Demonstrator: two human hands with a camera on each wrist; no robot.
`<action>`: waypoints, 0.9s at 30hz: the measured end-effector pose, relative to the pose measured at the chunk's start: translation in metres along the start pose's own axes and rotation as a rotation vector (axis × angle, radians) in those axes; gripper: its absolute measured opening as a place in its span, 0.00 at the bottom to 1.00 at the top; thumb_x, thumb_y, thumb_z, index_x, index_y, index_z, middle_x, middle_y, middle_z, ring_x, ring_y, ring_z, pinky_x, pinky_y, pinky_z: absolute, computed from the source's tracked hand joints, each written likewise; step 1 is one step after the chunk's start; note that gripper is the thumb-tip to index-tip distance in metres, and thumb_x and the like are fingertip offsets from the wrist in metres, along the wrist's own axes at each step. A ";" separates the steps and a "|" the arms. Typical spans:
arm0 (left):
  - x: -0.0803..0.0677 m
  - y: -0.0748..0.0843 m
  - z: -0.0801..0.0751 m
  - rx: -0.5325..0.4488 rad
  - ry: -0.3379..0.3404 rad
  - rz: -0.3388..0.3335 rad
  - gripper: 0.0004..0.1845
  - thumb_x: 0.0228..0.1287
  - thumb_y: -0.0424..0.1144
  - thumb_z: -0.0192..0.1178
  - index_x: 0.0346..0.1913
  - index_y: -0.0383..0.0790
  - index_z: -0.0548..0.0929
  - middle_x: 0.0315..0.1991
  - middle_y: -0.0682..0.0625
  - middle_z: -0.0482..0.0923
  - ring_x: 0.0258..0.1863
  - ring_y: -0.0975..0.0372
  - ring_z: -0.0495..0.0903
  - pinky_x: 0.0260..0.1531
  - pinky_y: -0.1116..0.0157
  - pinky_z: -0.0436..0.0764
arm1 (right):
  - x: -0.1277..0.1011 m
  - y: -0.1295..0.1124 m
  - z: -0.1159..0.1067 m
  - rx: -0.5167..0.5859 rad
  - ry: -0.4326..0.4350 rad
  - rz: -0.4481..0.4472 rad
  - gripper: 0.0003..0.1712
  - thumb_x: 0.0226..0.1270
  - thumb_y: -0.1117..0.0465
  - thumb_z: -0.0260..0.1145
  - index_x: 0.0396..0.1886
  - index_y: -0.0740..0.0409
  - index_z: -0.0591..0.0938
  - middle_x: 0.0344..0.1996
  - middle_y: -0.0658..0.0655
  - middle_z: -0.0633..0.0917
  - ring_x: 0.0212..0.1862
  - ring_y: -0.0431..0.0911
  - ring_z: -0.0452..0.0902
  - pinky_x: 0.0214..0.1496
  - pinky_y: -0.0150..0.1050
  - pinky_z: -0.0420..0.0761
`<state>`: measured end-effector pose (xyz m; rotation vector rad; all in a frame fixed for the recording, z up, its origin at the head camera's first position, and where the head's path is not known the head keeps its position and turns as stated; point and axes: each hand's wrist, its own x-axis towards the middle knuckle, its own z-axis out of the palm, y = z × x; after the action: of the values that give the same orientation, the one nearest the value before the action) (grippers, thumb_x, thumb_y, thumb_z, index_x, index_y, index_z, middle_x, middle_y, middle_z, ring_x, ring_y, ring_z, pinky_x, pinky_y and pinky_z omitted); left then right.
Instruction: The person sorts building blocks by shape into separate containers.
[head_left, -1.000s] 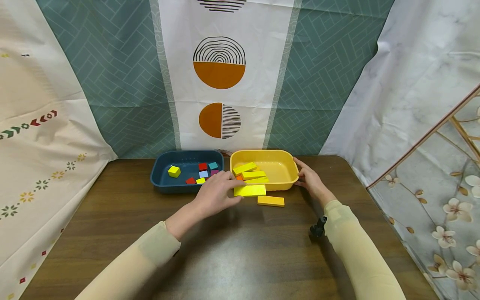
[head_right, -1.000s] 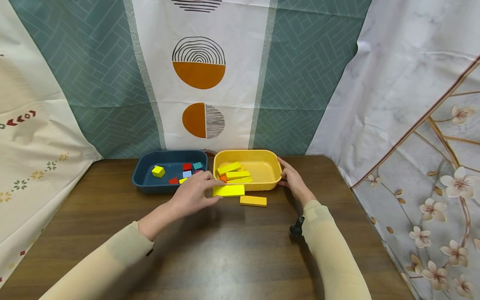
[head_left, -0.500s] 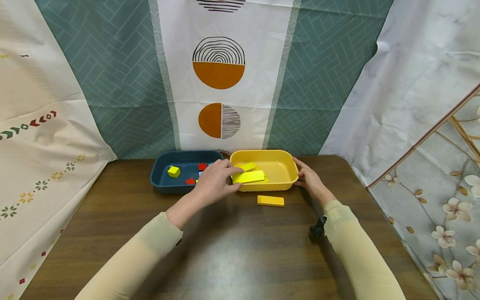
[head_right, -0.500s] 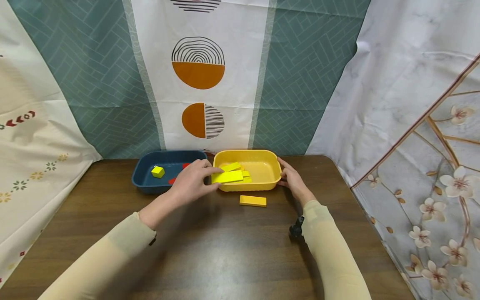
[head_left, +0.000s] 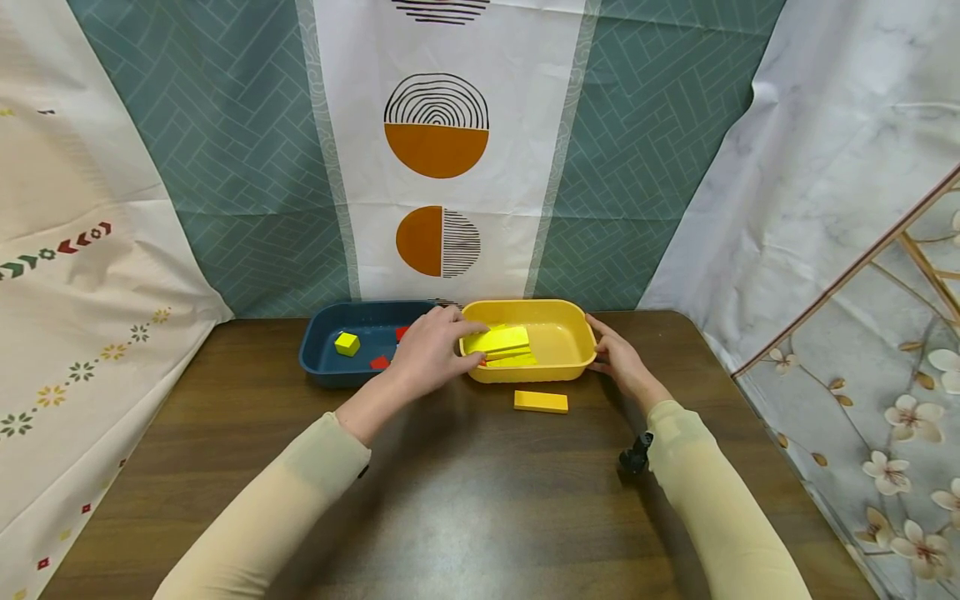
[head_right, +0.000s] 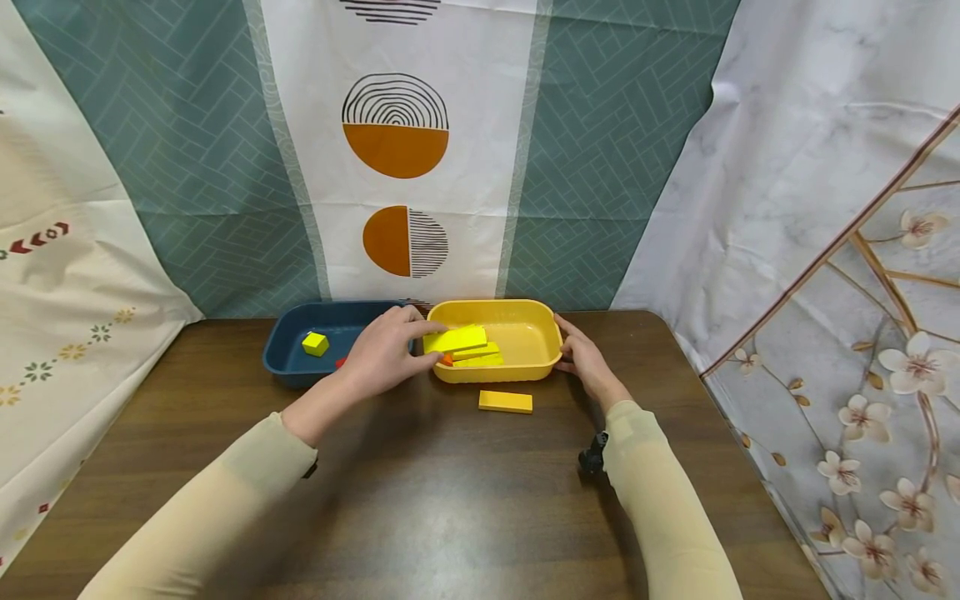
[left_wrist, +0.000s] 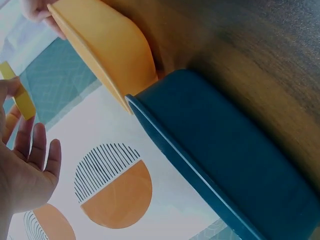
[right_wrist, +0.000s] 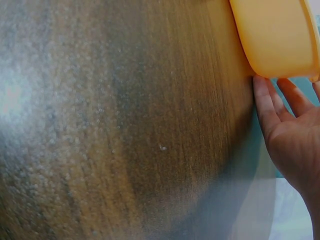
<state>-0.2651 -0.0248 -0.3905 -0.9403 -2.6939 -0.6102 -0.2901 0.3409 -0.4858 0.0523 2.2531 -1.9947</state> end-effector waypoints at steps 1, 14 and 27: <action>0.001 0.000 0.000 0.001 -0.002 -0.004 0.22 0.60 0.49 0.74 0.57 0.50 0.88 0.44 0.51 0.76 0.44 0.57 0.70 0.41 0.62 0.73 | 0.000 0.000 0.000 0.000 0.000 0.000 0.40 0.72 0.68 0.40 0.84 0.49 0.54 0.82 0.50 0.51 0.71 0.59 0.64 0.71 0.59 0.68; 0.007 0.000 0.000 0.019 -0.022 -0.028 0.22 0.63 0.51 0.71 0.58 0.49 0.88 0.45 0.51 0.76 0.46 0.57 0.70 0.45 0.60 0.74 | -0.001 -0.001 0.000 -0.020 -0.005 -0.003 0.40 0.73 0.67 0.39 0.84 0.48 0.53 0.83 0.51 0.50 0.72 0.60 0.63 0.73 0.59 0.66; 0.015 -0.005 0.003 0.034 -0.042 -0.040 0.22 0.64 0.51 0.69 0.60 0.49 0.87 0.43 0.47 0.77 0.43 0.56 0.69 0.41 0.60 0.72 | -0.001 -0.002 0.000 -0.010 -0.004 -0.001 0.40 0.72 0.68 0.40 0.84 0.48 0.54 0.83 0.50 0.50 0.73 0.61 0.62 0.73 0.60 0.65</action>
<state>-0.2802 -0.0186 -0.3895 -0.9018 -2.7571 -0.5566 -0.2888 0.3405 -0.4840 0.0461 2.2603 -1.9821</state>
